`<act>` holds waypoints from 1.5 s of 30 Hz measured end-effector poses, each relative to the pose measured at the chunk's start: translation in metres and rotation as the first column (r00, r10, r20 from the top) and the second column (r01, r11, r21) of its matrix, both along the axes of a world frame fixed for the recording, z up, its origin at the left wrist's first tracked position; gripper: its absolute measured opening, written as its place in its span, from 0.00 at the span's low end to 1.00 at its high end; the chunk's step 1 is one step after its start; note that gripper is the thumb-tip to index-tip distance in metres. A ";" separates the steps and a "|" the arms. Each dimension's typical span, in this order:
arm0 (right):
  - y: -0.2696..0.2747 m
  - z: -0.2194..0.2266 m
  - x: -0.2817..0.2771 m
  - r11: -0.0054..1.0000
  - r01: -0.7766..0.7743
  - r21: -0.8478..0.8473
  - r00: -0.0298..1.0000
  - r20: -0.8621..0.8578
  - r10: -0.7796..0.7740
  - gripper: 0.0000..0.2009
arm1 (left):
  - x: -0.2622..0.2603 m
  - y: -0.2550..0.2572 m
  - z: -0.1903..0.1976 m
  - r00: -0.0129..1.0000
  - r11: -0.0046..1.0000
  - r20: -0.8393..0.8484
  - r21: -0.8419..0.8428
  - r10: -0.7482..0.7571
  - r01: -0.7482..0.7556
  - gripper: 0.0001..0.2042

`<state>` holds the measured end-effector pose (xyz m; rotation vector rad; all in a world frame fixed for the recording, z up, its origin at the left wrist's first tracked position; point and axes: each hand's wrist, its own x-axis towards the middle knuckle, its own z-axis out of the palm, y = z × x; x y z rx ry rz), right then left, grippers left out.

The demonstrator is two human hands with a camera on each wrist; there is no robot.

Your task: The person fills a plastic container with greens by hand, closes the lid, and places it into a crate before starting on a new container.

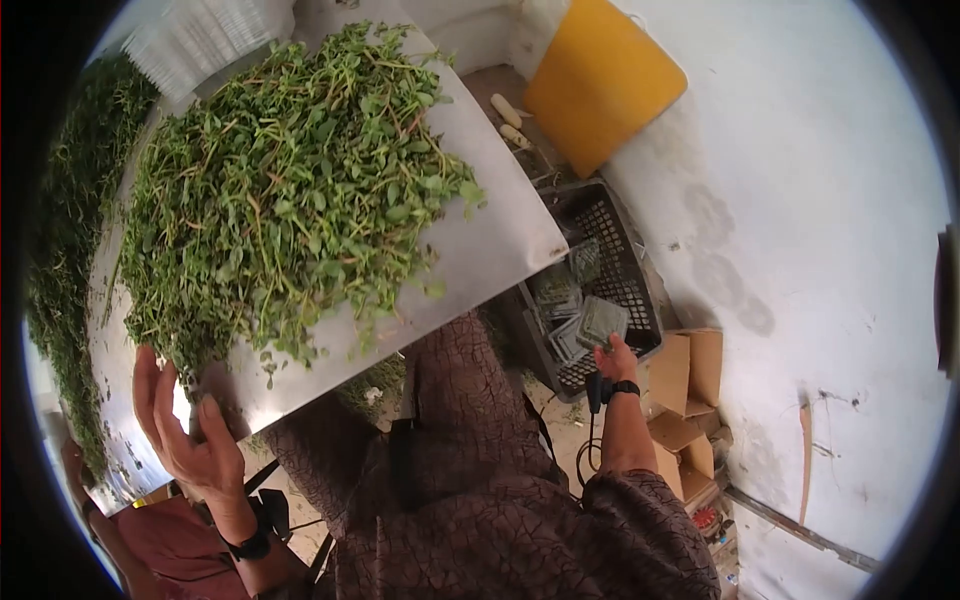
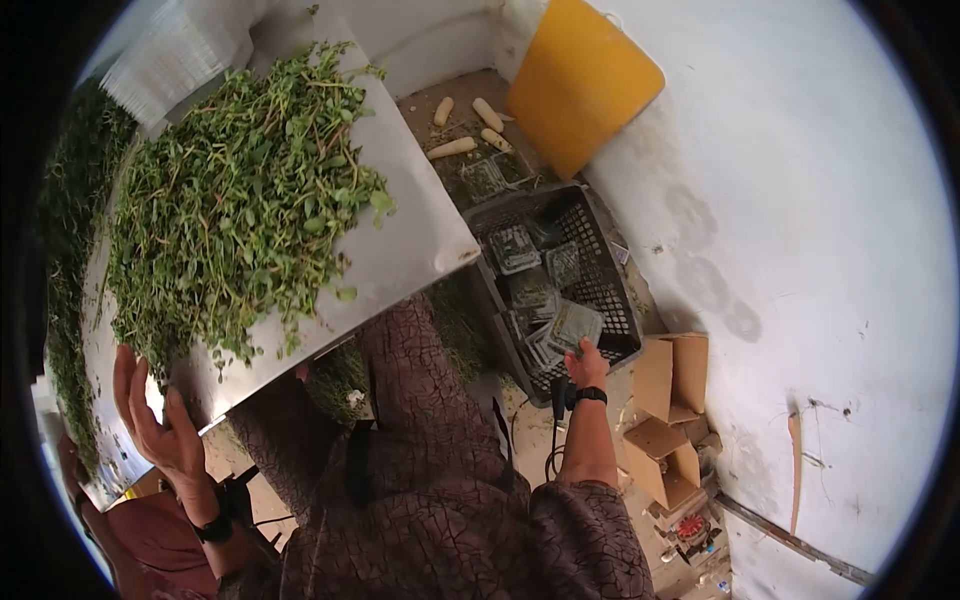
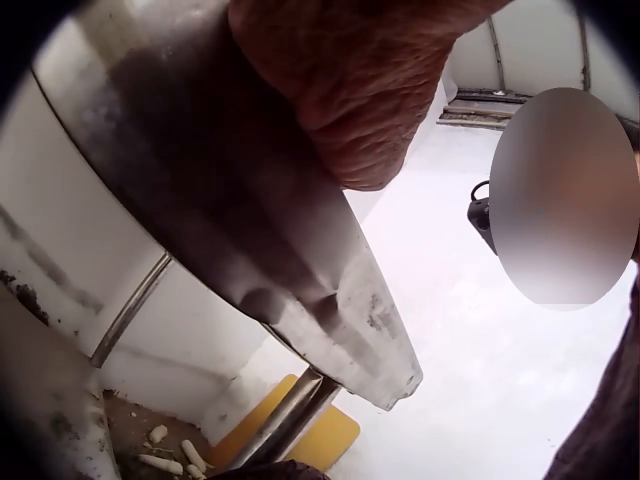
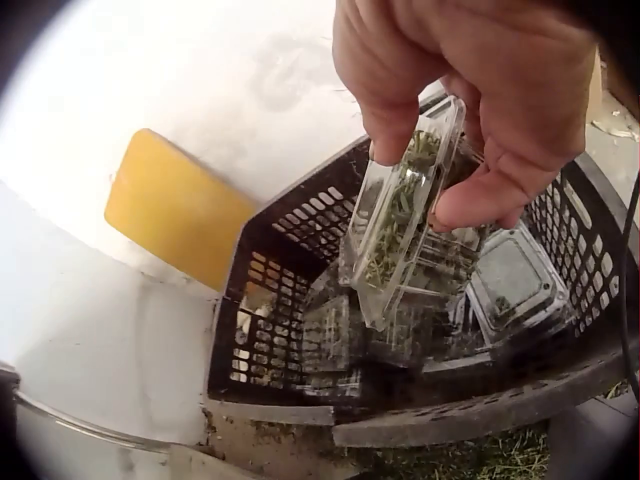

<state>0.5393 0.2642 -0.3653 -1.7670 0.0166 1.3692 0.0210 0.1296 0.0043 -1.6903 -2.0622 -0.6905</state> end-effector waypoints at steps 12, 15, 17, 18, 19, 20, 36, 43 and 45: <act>0.036 -0.063 0.048 0.157 -0.513 -0.844 -0.439 0.415 0.797 0.23 | 0.012 0.000 0.006 0.996 0.998 0.085 -0.069 0.011 -0.005 0.18; 0.048 -0.044 0.033 0.118 -0.529 -0.840 -0.440 0.391 0.809 0.19 | 0.011 0.000 0.007 0.997 0.997 0.080 -0.077 -0.002 0.008 0.21; 0.051 -0.040 0.021 0.079 -0.544 -0.835 -0.520 0.410 0.750 0.18 | 0.010 0.001 0.006 0.996 0.998 0.084 -0.056 -0.027 0.032 0.21; 0.049 -0.040 0.016 0.085 -0.553 -0.829 -0.579 0.456 0.676 0.17 | 0.010 0.001 0.006 0.995 0.998 0.091 -0.046 -0.038 0.042 0.22; 0.049 -0.049 0.015 0.088 -0.558 -0.825 -0.587 0.468 0.661 0.17 | 0.012 0.001 0.007 0.994 0.998 0.100 -0.042 -0.042 0.046 0.23; 0.047 -0.063 0.013 0.537 -0.719 -0.440 0.246 0.562 0.790 0.15 | 0.012 0.001 0.008 0.995 0.999 0.097 -0.030 -0.032 0.035 0.23; 0.069 0.193 -0.038 0.861 -0.404 0.308 0.826 0.526 0.200 0.07 | 0.001 -0.003 0.005 0.938 0.968 0.313 0.237 -0.152 0.078 0.20; 0.078 0.305 -0.094 0.640 -0.639 0.427 0.654 0.739 0.160 0.11 | -0.002 -0.006 0.005 0.840 0.934 0.489 0.353 -0.234 0.055 0.18; 0.076 0.338 -0.114 0.582 -0.684 0.439 0.628 0.760 0.166 0.11 | -0.005 -0.008 0.008 0.820 0.921 0.509 0.385 -0.262 0.056 0.18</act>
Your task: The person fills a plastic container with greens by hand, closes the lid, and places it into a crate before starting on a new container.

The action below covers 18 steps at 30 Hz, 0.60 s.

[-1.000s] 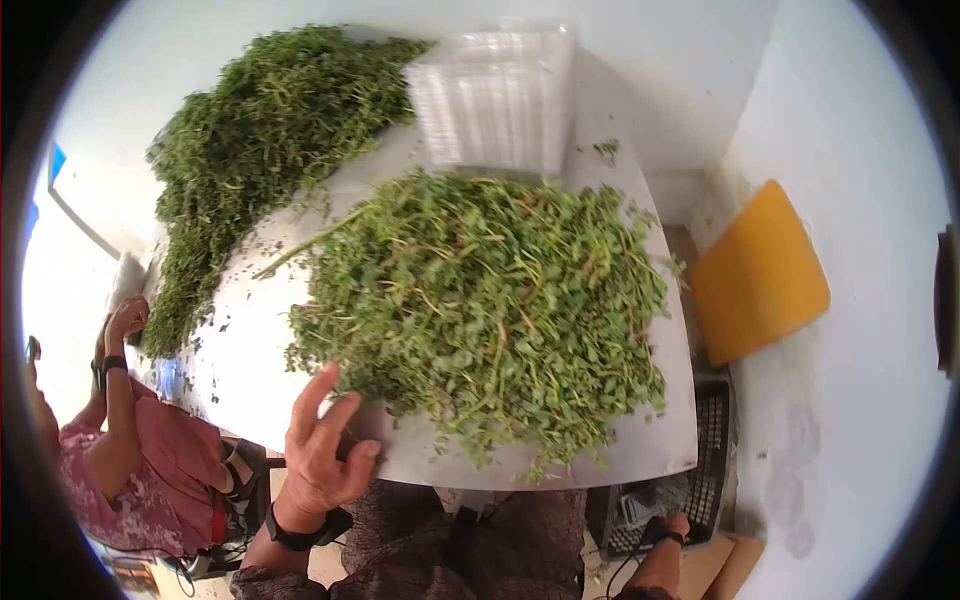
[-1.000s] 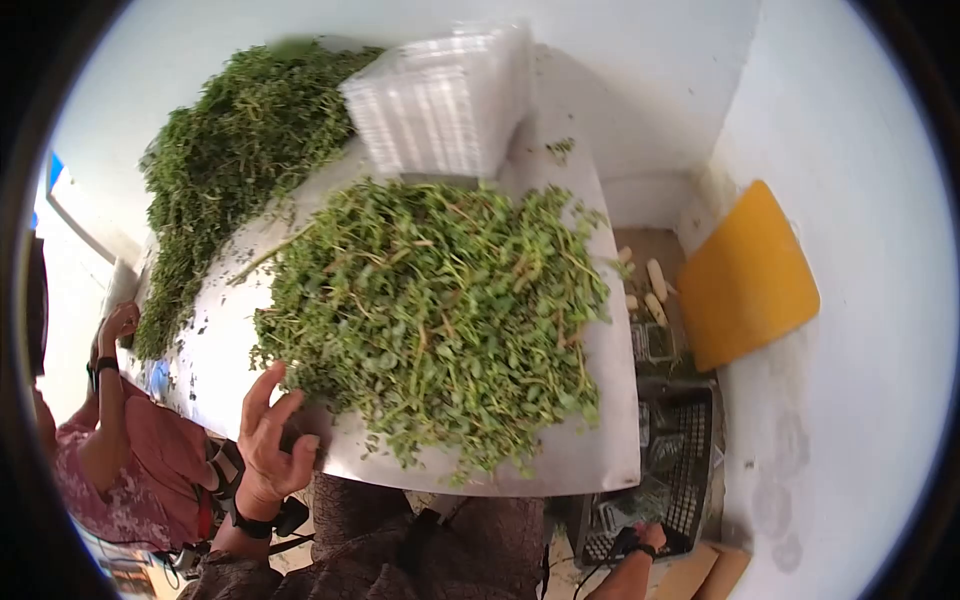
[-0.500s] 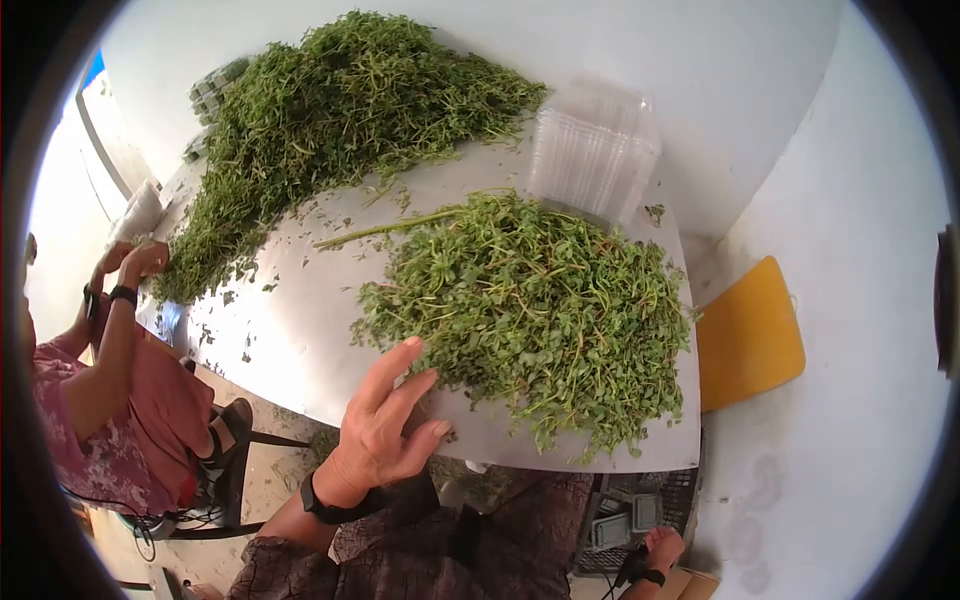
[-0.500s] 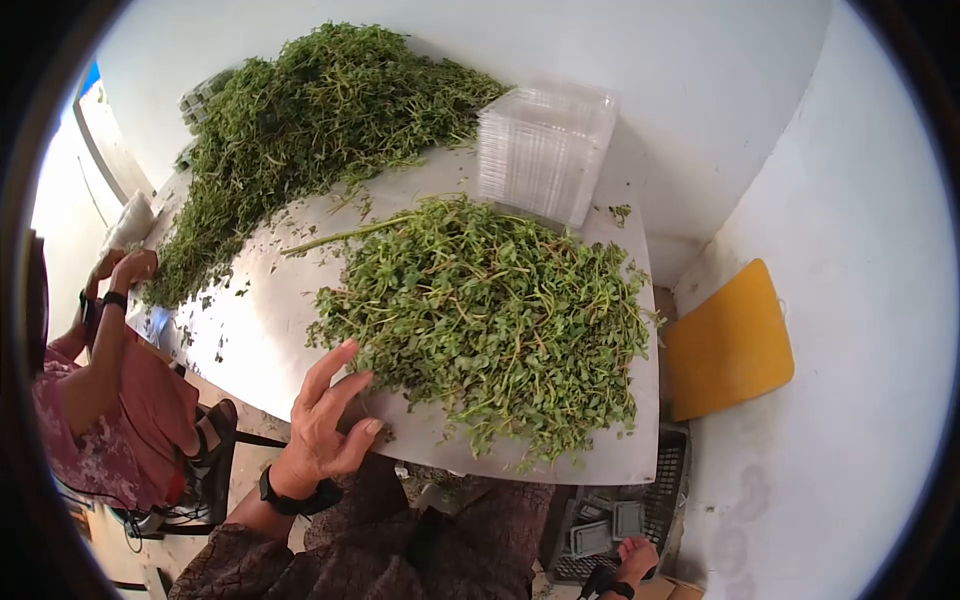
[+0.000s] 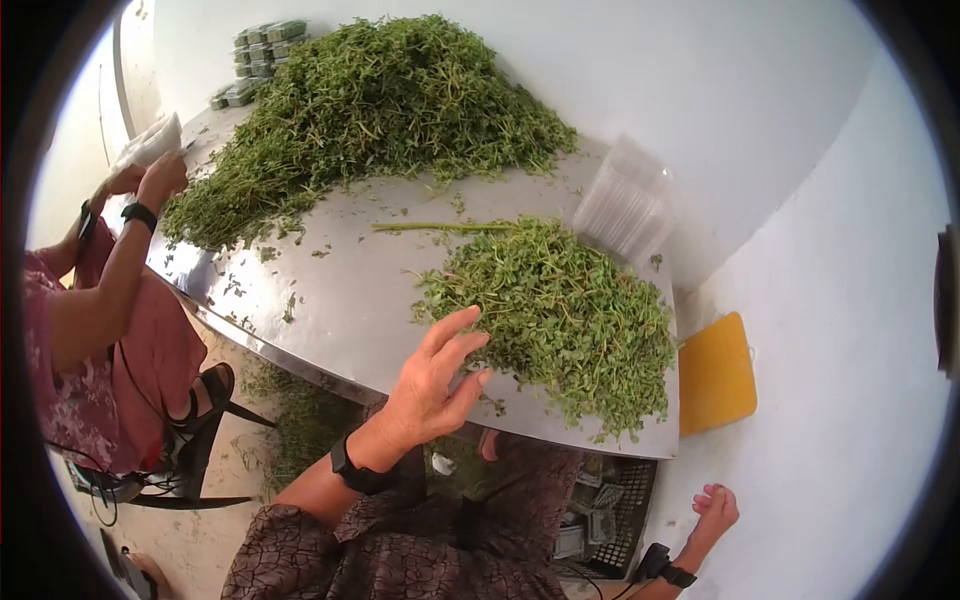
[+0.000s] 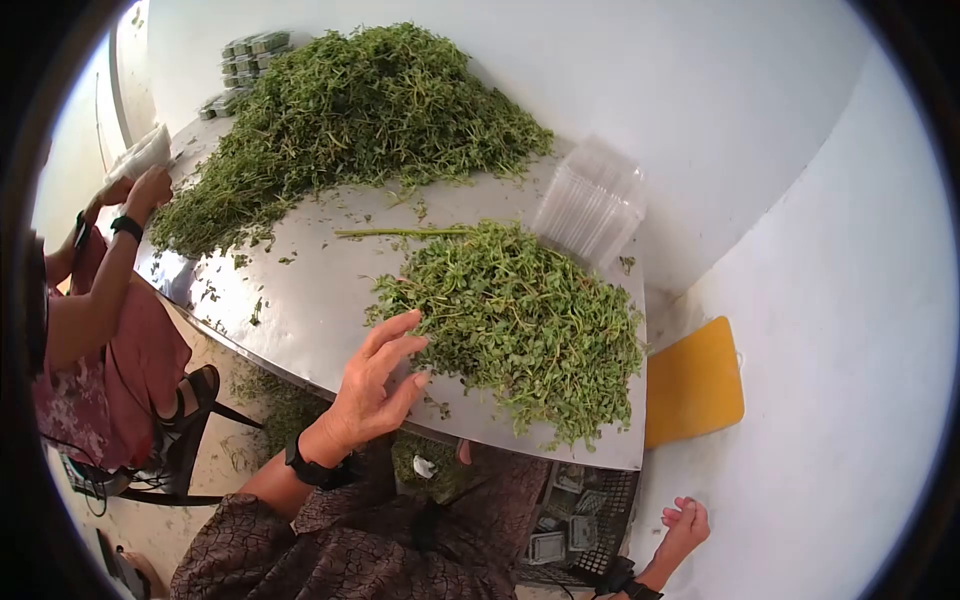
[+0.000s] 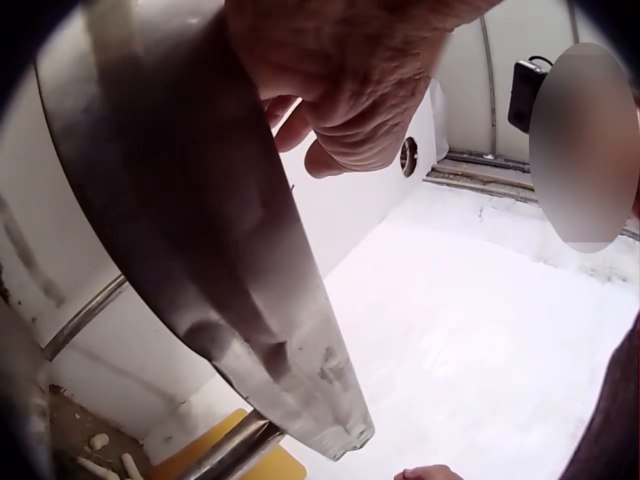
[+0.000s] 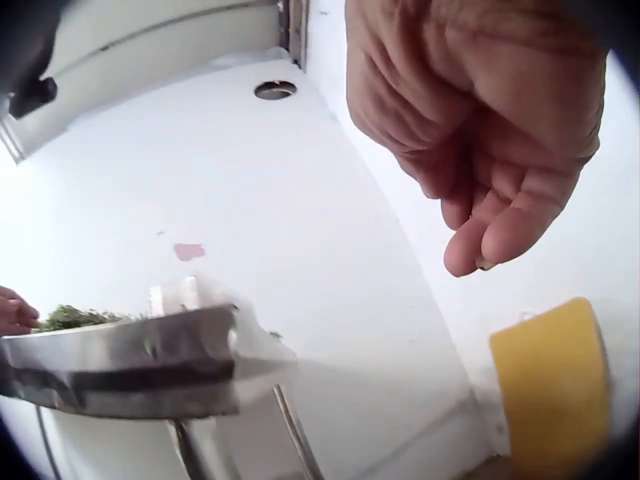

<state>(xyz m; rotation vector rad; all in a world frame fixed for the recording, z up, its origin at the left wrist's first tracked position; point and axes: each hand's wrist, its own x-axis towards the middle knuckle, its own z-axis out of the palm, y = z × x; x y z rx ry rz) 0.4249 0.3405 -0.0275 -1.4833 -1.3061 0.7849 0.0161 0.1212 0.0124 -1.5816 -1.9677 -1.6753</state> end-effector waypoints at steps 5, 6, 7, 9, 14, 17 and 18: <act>-0.005 0.066 -0.051 0.910 -0.372 0.186 0.918 0.219 0.330 0.10 | -0.015 -0.021 0.014 0.997 0.997 -0.031 0.012 0.073 -0.072 0.17; -0.007 0.079 -0.064 0.911 -0.356 0.207 0.925 0.216 0.312 0.10 | -0.021 -0.024 0.016 0.991 0.993 -0.055 0.008 0.120 -0.120 0.16; -0.010 0.093 -0.078 0.883 -0.412 0.227 0.898 0.266 0.351 0.08 | -0.026 -0.027 0.018 0.989 0.990 -0.032 -0.006 0.143 -0.143 0.16; -0.011 0.117 -0.104 0.855 -0.446 0.265 0.878 0.313 0.361 0.07 | -0.039 -0.033 0.006 0.980 0.981 -0.050 -0.003 0.193 -0.194 0.16; -0.003 0.166 -0.172 0.532 -0.694 0.485 0.688 0.663 0.294 0.06 | -0.053 -0.042 -0.009 0.952 0.952 -0.032 -0.028 0.304 -0.305 0.15; 0.003 0.188 -0.215 0.435 -0.726 0.533 0.675 0.672 0.303 0.07 | -0.055 -0.041 -0.012 0.936 0.936 -0.045 -0.036 0.349 -0.351 0.15; 0.007 0.193 -0.228 0.434 -0.724 0.536 0.677 0.675 0.294 0.07 | -0.054 -0.041 -0.012 0.928 0.929 -0.076 -0.039 0.366 -0.369 0.15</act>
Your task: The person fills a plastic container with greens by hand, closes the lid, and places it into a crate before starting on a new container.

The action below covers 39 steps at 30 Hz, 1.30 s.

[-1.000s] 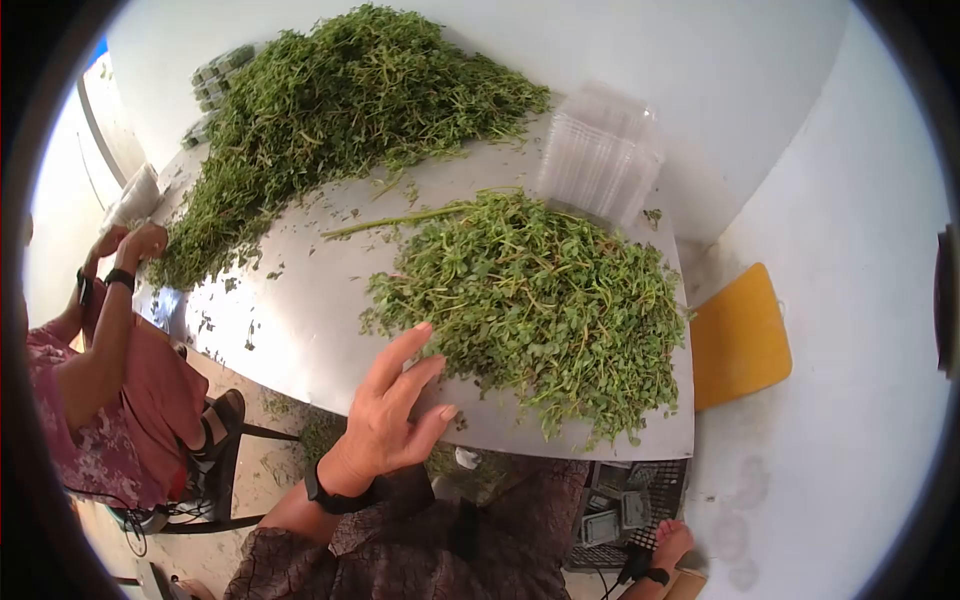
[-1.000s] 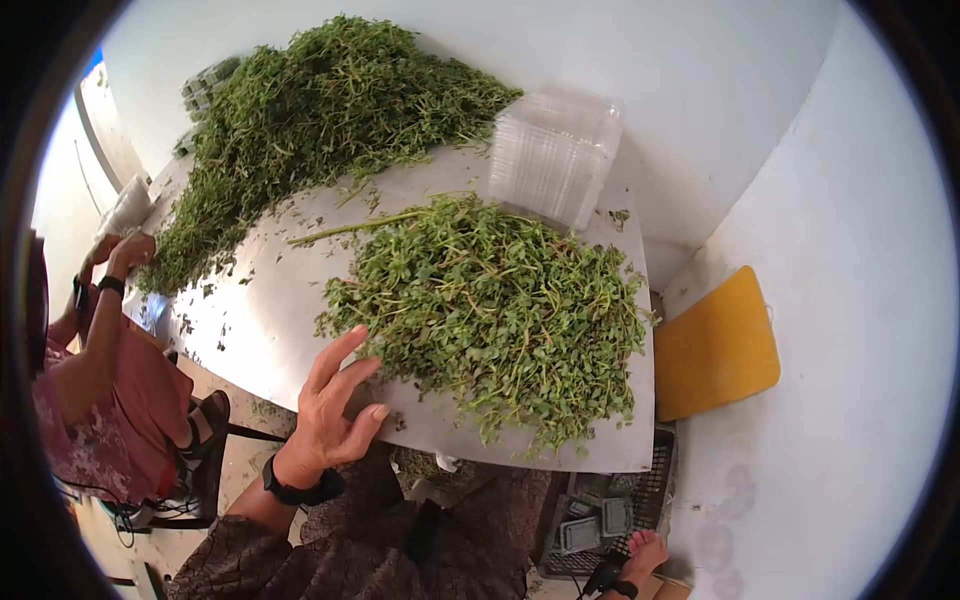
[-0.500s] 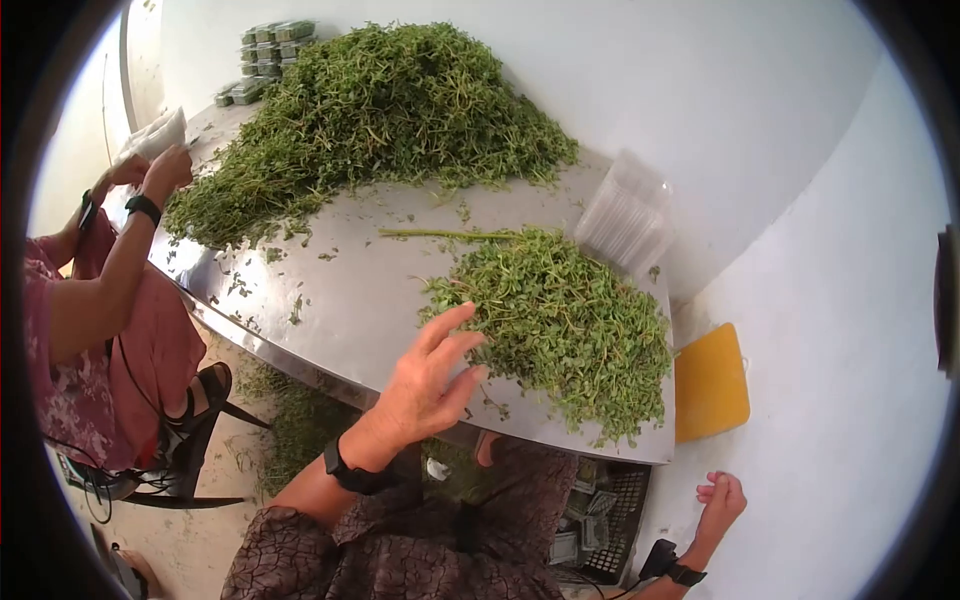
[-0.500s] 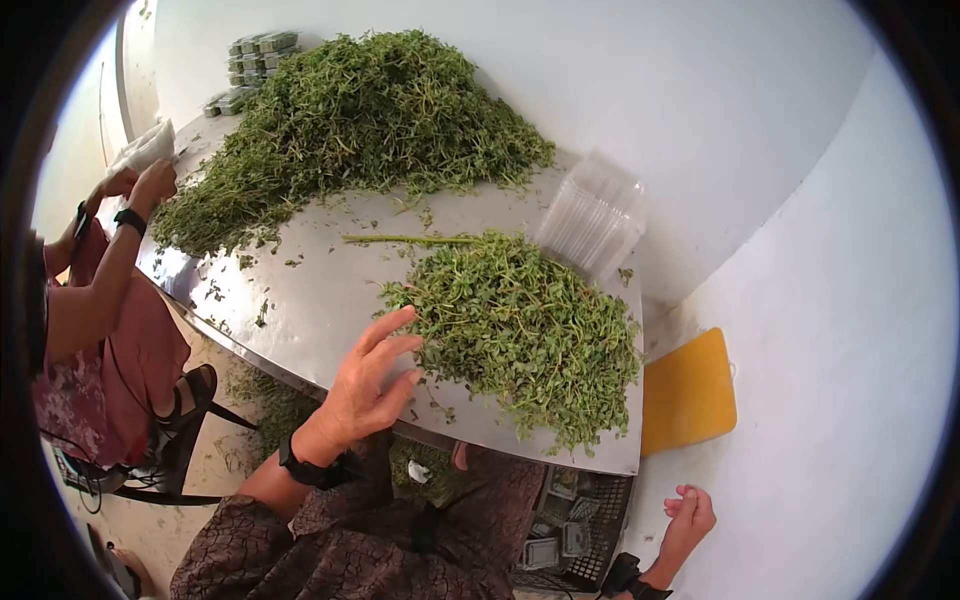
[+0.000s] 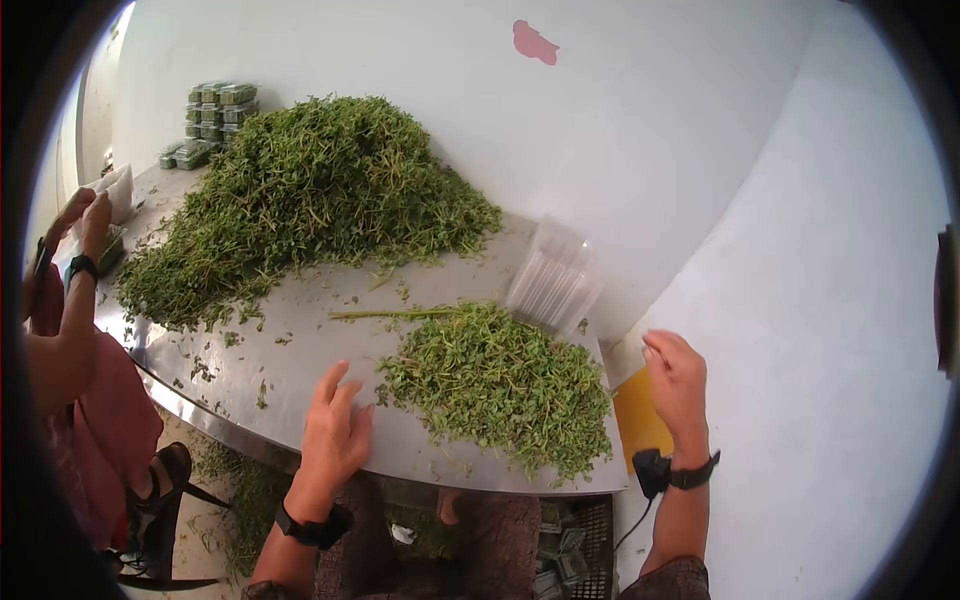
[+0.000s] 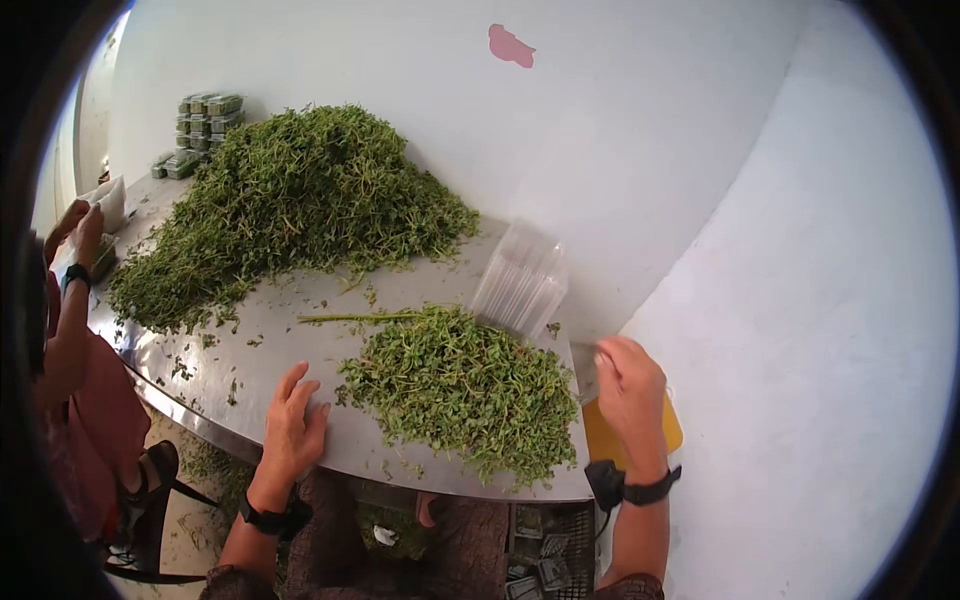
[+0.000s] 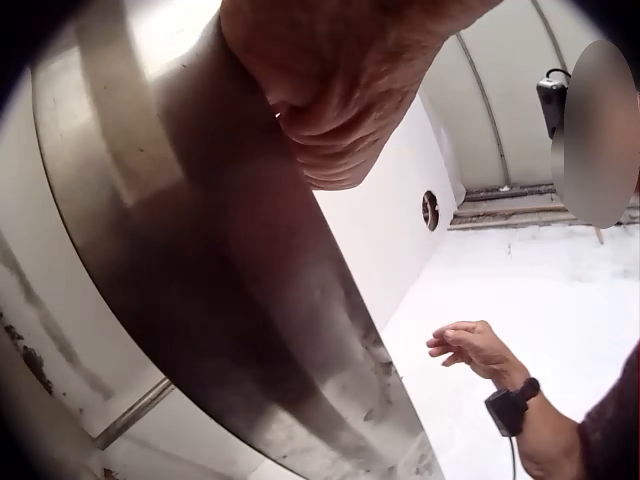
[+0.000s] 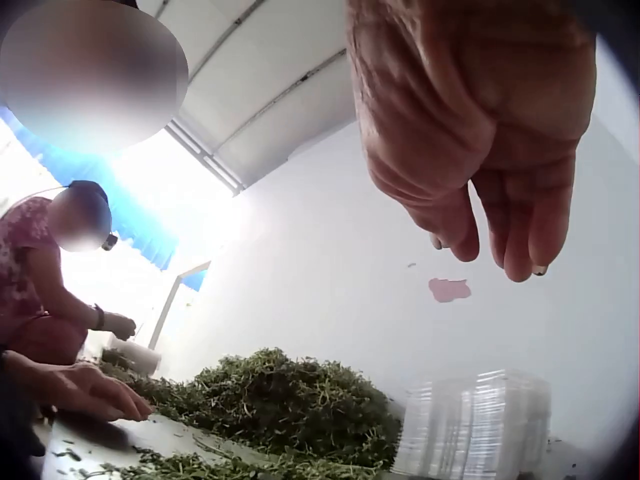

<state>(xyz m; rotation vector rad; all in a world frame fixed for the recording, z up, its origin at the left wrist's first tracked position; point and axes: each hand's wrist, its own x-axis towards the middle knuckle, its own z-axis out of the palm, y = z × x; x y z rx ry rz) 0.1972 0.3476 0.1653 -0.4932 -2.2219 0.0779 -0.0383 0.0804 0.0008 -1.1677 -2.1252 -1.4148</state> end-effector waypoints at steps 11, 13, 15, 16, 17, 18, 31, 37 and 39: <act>0.063 0.005 -0.111 0.961 -0.071 0.266 0.967 0.254 0.002 0.07 | 0.008 0.002 0.003 0.998 0.998 0.053 -0.048 0.043 -0.041 0.13; 0.079 -0.001 -0.123 0.959 -0.072 0.273 0.958 0.285 -0.009 0.07 | 0.007 0.002 0.003 0.998 0.998 0.014 -0.039 0.056 -0.055 0.13; 0.092 -0.005 -0.132 0.957 -0.071 0.282 0.949 0.315 -0.022 0.07 | 0.006 0.002 0.003 0.998 0.997 -0.035 -0.053 0.053 -0.055 0.13; 0.096 -0.006 -0.136 0.952 -0.084 0.295 0.947 0.320 -0.016 0.07 | 0.006 0.002 0.004 0.998 0.997 -0.035 -0.053 0.054 -0.056 0.13; 0.099 -0.006 -0.138 0.946 -0.096 0.309 0.945 0.326 -0.010 0.07 | 0.006 0.001 0.005 0.998 0.997 -0.032 -0.057 0.052 -0.054 0.13; 0.101 -0.006 -0.140 0.946 -0.096 0.308 0.945 0.326 -0.010 0.07 | 0.007 0.001 0.006 0.998 0.997 -0.029 -0.061 0.049 -0.051 0.13; 0.110 -0.001 -0.155 0.984 -0.044 0.175 0.872 0.488 -0.048 0.07 | 0.008 0.002 0.005 0.998 0.997 0.042 -0.068 0.051 -0.048 0.13; 0.110 0.011 -0.159 0.967 -0.027 0.254 0.887 0.451 -0.094 0.06 | 0.008 0.002 0.007 0.998 0.997 0.030 -0.064 0.047 -0.045 0.12; 0.113 0.010 -0.159 0.950 -0.021 0.311 0.892 0.434 -0.123 0.06 | 0.008 0.001 0.005 0.996 0.997 0.084 -0.067 0.036 -0.030 0.14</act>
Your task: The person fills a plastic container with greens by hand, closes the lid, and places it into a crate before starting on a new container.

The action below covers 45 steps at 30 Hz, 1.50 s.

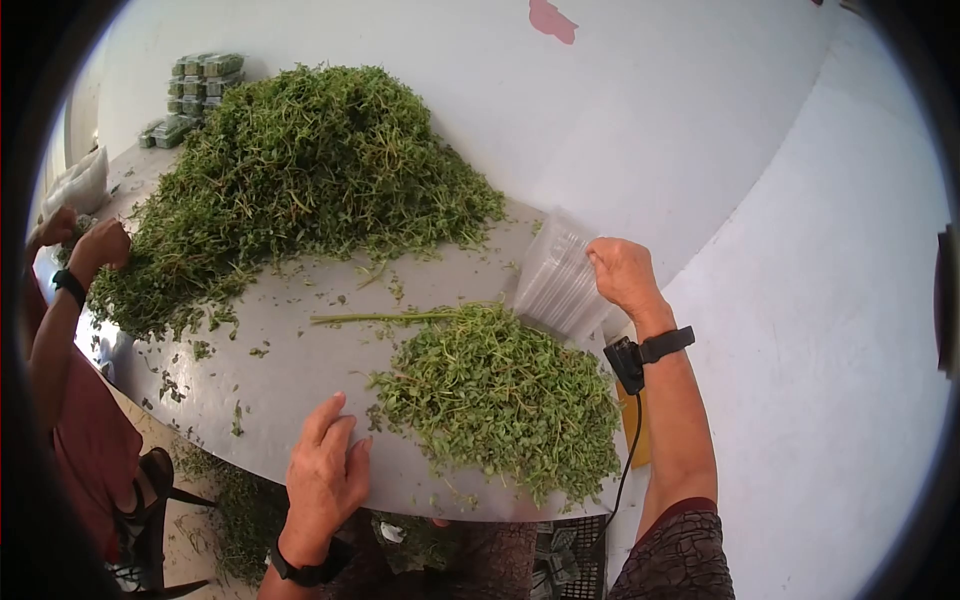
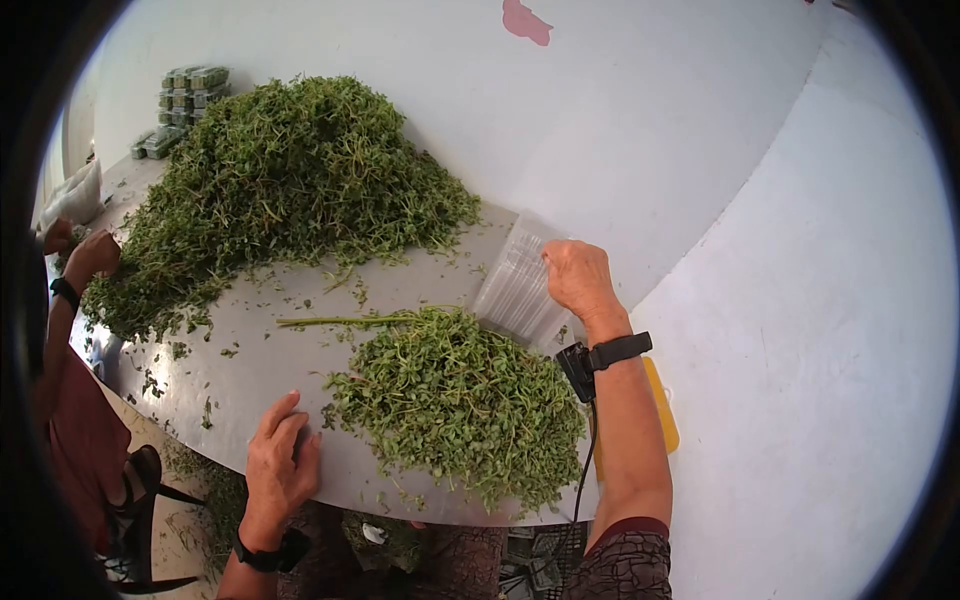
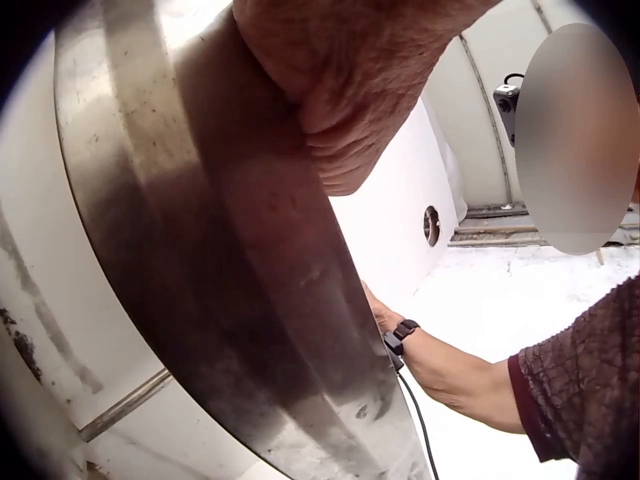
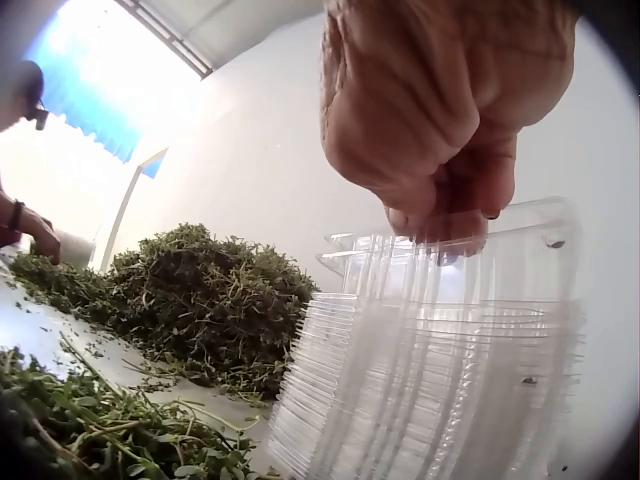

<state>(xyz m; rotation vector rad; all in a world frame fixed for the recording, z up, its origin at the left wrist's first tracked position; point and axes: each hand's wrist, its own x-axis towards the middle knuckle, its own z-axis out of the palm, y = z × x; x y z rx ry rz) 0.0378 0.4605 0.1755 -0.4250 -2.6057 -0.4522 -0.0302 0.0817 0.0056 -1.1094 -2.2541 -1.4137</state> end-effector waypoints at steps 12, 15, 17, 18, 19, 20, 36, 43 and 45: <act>0.002 -0.008 0.000 0.991 -0.107 0.075 0.992 0.069 0.102 0.05 | -0.003 -0.001 -0.001 0.999 0.999 -0.049 0.037 0.005 -0.003 0.13; 0.003 -0.009 -0.001 0.980 -0.102 0.172 0.987 -0.103 0.121 0.04 | -0.002 0.000 0.000 1.000 0.998 -0.028 0.058 0.013 -0.012 0.11; 0.003 -0.006 0.000 0.990 -0.016 0.142 0.972 -0.230 0.049 0.05 | -0.002 -0.001 0.002 1.000 0.999 -0.022 0.051 0.015 -0.014 0.11; 0.004 -0.005 0.001 0.989 -0.014 0.146 0.971 -0.234 0.049 0.05 | -0.002 -0.001 0.003 1.000 0.999 -0.017 0.044 0.013 -0.012 0.11; 0.006 -0.004 0.001 0.994 0.014 0.113 0.971 -0.237 0.013 0.05 | -0.002 0.000 0.003 1.000 0.999 -0.020 0.048 0.011 -0.010 0.11; 0.007 -0.002 0.002 0.996 0.042 0.079 0.971 -0.239 -0.022 0.05 | -0.001 0.000 0.003 1.000 0.999 -0.020 0.049 0.014 -0.013 0.11; -0.007 0.020 0.004 0.989 -0.109 -0.100 0.835 -0.549 0.037 0.03 | -0.004 -0.003 -0.001 1.000 0.999 0.012 0.053 0.002 -0.002 0.11; -0.101 0.024 0.019 0.886 -0.460 0.055 0.734 -0.539 0.414 0.04 | -0.004 -0.005 -0.001 1.000 0.997 -0.027 0.072 0.010 -0.008 0.12; -0.134 0.010 0.019 0.821 -0.555 0.137 0.723 -0.408 0.557 0.07 | -0.006 -0.006 -0.002 0.997 0.989 -0.078 0.151 0.008 0.004 0.16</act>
